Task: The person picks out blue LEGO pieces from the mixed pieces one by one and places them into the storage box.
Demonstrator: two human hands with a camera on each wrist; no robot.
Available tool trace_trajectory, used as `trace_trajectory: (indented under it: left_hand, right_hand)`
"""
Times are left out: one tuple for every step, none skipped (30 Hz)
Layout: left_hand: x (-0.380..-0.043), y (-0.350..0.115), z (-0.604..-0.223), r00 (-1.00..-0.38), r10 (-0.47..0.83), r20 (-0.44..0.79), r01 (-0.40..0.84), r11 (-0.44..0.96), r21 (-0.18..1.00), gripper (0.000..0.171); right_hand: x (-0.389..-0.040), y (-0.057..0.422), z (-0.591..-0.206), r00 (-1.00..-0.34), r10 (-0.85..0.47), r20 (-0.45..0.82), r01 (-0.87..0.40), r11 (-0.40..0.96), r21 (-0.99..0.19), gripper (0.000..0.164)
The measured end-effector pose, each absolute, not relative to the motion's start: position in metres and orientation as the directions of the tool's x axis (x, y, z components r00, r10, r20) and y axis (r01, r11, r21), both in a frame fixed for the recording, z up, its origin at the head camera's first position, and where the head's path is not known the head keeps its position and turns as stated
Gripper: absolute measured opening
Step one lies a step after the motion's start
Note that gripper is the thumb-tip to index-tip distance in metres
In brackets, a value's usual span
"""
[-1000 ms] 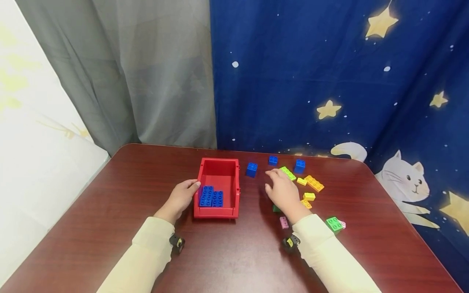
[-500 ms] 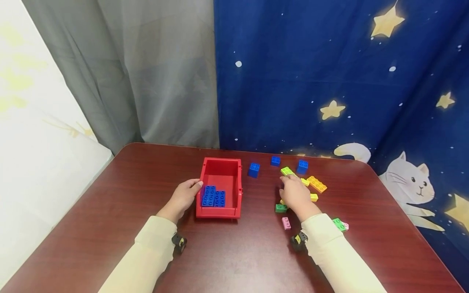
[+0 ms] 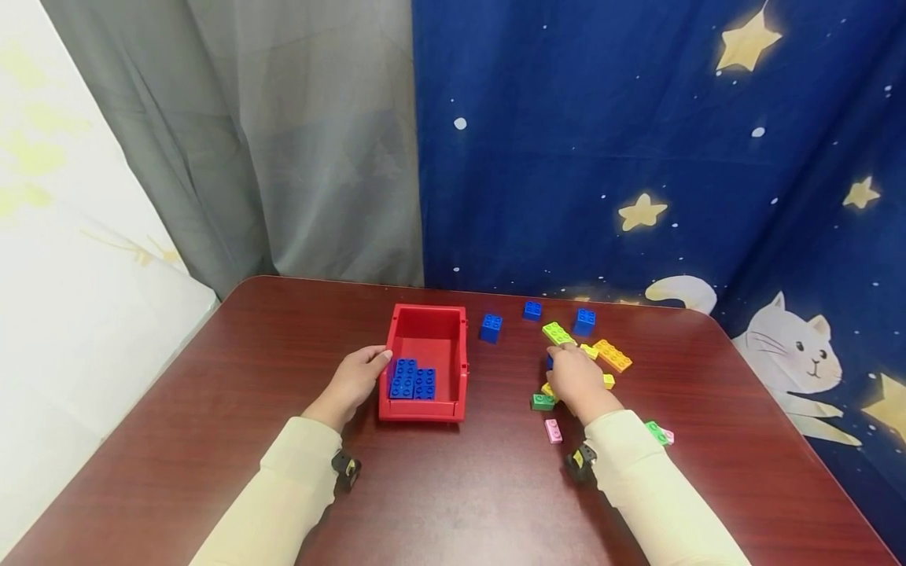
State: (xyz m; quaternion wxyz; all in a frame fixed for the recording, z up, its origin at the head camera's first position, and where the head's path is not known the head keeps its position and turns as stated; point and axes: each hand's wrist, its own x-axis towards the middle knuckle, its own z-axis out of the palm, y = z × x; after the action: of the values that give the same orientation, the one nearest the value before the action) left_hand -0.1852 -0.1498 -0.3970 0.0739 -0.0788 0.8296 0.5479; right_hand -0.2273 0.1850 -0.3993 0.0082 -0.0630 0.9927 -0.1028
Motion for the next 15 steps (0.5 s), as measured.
trace_trajectory:
  left_hand:
    - [-0.1853, -0.1498, -0.3972, -0.977, -0.049, -0.208, -0.21, 0.387, 0.898, 0.051]
    - [-0.1853, -0.1499, -0.3974, -0.977, -0.049, -0.206, -0.209, 0.387, 0.898, 0.051]
    - [-0.1854, -0.1499, -0.3976, -0.978, -0.049, -0.205, -0.208, 0.387, 0.898, 0.051]
    - [-0.1855, -0.15, -0.3979, -0.978, -0.049, -0.205, -0.207, 0.387, 0.898, 0.051]
    - [-0.1856, -0.1501, -0.3981, -0.978, -0.049, -0.205, -0.207, 0.386, 0.899, 0.051]
    - [-0.1856, -0.1501, -0.3983, -0.978, -0.048, -0.205, -0.208, 0.385, 0.899, 0.051]
    - [-0.1856, -0.1501, -0.3985, -0.977, -0.048, -0.205, -0.208, 0.385, 0.899, 0.051]
    - [-0.1856, -0.1501, -0.3987, -0.977, -0.048, -0.207, -0.209, 0.384, 0.899, 0.051]
    - [-0.1856, -0.15, -0.3988, -0.977, -0.047, -0.208, -0.21, 0.383, 0.9, 0.051]
    - [-0.1855, -0.15, -0.3988, -0.977, -0.047, -0.209, -0.211, 0.382, 0.9, 0.051]
    - [-0.1855, -0.1499, -0.3988, -0.977, -0.048, -0.21, -0.212, 0.382, 0.9, 0.052]
    - [-0.1855, -0.1497, -0.3989, -0.977, -0.048, -0.209, -0.212, 0.383, 0.899, 0.052]
    - [-0.1856, -0.1497, -0.3991, -0.977, -0.049, -0.209, -0.212, 0.384, 0.899, 0.052]
    - [-0.1857, -0.1496, -0.3993, -0.977, -0.05, -0.208, -0.212, 0.385, 0.898, 0.052]
    - [-0.1859, -0.1495, -0.3994, -0.977, -0.051, -0.206, -0.21, 0.385, 0.899, 0.051]
  right_hand:
    - [-0.2276, 0.1852, -0.3998, -0.992, -0.128, -0.002, -0.125, 0.971, -0.205, 0.046]
    - [-0.228, 0.1855, -0.4002, -0.992, -0.129, -0.001, -0.126, 0.97, -0.206, 0.046]
    - [-0.2283, 0.1858, -0.4006, -0.992, -0.129, 0.0, -0.127, 0.97, -0.207, 0.046]
    - [-0.2286, 0.1861, -0.4008, -0.992, -0.13, 0.0, -0.127, 0.97, -0.208, 0.045]
    - [-0.229, 0.1863, -0.4009, -0.992, -0.129, 0.0, -0.126, 0.97, -0.209, 0.045]
    - [-0.2293, 0.1866, -0.4011, -0.992, -0.127, 0.0, -0.124, 0.97, -0.209, 0.045]
    - [-0.2297, 0.1869, -0.4012, -0.992, -0.126, -0.002, -0.123, 0.97, -0.209, 0.045]
    - [-0.2301, 0.1872, -0.4013, -0.992, -0.124, -0.004, -0.121, 0.97, -0.209, 0.045]
    - [-0.2305, 0.1873, -0.4015, -0.992, -0.124, -0.006, -0.12, 0.971, -0.207, 0.045]
    - [-0.231, 0.1874, -0.4015, -0.992, -0.123, -0.01, -0.118, 0.972, -0.205, 0.045]
    - [-0.2317, 0.1877, -0.4017, -0.992, -0.124, -0.012, -0.119, 0.972, -0.202, 0.045]
    - [-0.2325, 0.188, -0.4022, -0.992, -0.125, -0.015, -0.119, 0.973, -0.199, 0.044]
    - [-0.2331, 0.1881, -0.4023, -0.992, -0.126, -0.017, -0.12, 0.973, -0.197, 0.044]
    - [-0.2338, 0.1883, -0.4025, -0.992, -0.127, -0.018, -0.121, 0.973, -0.195, 0.044]
    - [-0.2346, 0.1885, -0.4028, -0.991, -0.13, -0.018, -0.124, 0.973, -0.194, 0.044]
